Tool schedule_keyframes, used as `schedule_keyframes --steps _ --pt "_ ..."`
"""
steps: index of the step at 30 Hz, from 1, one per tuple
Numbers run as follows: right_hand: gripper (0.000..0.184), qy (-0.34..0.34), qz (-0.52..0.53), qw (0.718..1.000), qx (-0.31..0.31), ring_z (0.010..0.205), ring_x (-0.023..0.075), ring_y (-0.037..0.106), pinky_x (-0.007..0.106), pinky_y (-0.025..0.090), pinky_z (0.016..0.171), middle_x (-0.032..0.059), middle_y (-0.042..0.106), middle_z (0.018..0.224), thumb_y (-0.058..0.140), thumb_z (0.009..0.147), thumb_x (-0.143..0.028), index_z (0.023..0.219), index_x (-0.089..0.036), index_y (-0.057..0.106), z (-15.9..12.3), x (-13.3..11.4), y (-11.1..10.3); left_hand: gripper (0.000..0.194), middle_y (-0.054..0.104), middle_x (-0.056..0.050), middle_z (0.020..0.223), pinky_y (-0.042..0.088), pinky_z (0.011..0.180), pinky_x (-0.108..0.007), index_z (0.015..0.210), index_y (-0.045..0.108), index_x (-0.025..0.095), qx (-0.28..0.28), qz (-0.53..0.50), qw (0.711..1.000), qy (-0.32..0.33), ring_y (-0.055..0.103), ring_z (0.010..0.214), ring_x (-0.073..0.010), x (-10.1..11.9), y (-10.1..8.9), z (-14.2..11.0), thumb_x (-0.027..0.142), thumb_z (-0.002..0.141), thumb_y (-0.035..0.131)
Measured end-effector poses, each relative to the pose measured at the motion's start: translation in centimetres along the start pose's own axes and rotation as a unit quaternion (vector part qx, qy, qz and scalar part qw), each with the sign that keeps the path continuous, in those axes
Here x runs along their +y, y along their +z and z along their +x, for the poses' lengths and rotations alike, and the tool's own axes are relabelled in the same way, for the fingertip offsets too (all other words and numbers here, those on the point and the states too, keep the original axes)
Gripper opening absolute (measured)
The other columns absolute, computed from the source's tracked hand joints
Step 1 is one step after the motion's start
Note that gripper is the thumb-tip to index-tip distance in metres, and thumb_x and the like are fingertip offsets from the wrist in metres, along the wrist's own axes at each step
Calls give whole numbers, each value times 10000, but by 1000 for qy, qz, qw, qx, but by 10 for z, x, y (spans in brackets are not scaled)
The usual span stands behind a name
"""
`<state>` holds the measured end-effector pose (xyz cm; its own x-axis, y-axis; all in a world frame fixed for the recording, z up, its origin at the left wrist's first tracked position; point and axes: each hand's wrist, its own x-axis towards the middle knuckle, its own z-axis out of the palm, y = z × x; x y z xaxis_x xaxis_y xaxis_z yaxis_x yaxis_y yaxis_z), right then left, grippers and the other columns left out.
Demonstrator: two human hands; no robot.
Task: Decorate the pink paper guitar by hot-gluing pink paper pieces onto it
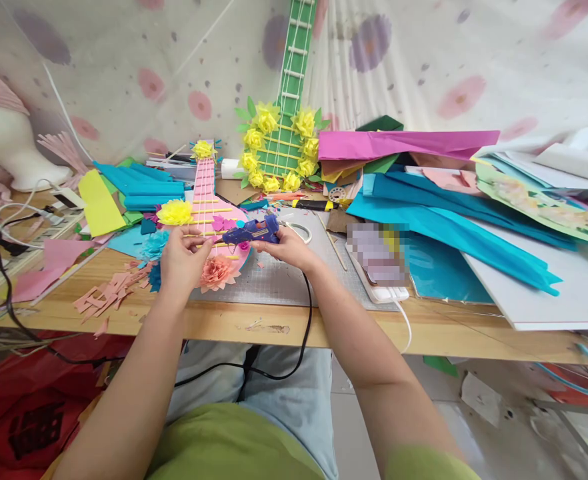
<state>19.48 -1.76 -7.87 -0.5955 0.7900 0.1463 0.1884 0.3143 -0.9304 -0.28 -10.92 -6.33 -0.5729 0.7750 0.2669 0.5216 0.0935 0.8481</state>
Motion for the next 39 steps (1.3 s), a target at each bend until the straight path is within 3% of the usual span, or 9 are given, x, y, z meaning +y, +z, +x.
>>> schedule_keyframes --steps 7,20,39 --pt "515 -9 -10 1000 8 475 78 370 244 307 459 -46 480 535 651 671 -706 726 -198 585 0 -1 -1 260 697 22 800 407 650 -273 886 485 240 19 46 999 -9 570 622 -142 2 -1 -2 266 714 678" --pt "508 -37 -43 998 8 541 92 411 250 344 513 -27 507 561 629 701 -697 679 -192 573 0 0 -3 272 708 18 808 426 657 -270 894 470 245 21 41 999 -18 597 651 -149 -1 -2 -4 301 720 672" --pt "483 -2 -16 999 31 518 90 402 251 319 492 -39 465 532 667 659 -676 655 -204 566 -1 0 0 268 723 3 801 431 675 -286 885 471 242 7 39 999 -9 603 667 -163 0 -1 -11 258 709 672"
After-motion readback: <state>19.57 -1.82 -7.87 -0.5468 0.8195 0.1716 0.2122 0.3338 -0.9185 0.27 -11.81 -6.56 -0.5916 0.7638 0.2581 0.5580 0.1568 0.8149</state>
